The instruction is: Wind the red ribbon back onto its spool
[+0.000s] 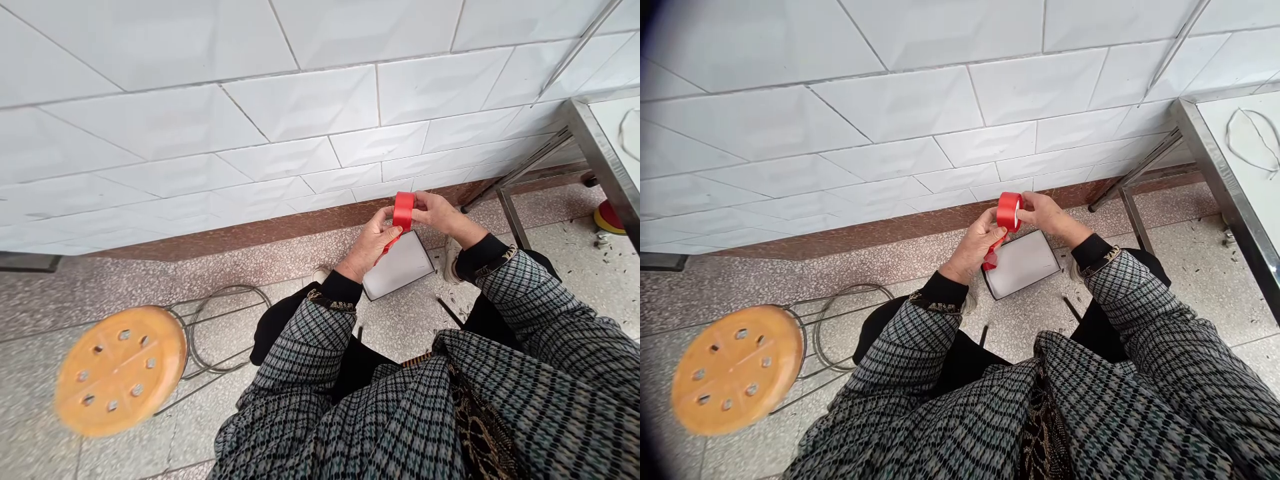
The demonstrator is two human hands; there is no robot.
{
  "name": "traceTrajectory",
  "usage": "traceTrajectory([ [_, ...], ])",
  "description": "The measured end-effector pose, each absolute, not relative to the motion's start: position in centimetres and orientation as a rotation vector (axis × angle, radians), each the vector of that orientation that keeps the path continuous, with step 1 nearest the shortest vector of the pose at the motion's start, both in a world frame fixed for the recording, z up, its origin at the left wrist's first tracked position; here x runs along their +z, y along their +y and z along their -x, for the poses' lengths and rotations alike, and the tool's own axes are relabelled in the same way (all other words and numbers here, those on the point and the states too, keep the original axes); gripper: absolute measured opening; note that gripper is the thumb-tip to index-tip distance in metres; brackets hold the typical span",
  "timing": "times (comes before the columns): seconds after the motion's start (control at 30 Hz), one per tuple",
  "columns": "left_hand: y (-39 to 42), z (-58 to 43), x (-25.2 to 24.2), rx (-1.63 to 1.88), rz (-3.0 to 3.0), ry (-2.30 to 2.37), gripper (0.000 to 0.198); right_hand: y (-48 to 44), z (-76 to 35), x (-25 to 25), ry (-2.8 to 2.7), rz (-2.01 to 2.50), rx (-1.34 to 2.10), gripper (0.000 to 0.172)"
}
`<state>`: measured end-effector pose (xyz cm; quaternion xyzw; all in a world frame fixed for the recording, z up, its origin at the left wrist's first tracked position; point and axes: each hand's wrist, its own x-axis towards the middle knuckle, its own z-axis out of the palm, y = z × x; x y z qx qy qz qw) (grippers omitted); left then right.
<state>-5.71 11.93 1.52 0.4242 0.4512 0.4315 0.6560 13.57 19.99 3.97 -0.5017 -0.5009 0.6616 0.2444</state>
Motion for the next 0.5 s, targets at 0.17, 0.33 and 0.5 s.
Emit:
traceTrajectory([
  [0.17,12.0,4.7,1.7,1.064,-0.923,1.155,0.041,20.2,-13.2,2.5,-1.494,1.486,1.396,0.015],
  [0.33,12.0,4.1,1.7,1.177,-0.985,1.232,0.028,21.0,-13.2,1.6,-1.434,1.566,1.373,0.007],
  [0.5,11.5,3.9,1.9,1.116,-0.889,1.125,0.036,20.8,-12.8,2.0,-1.363,1.536,1.423,0.009],
])
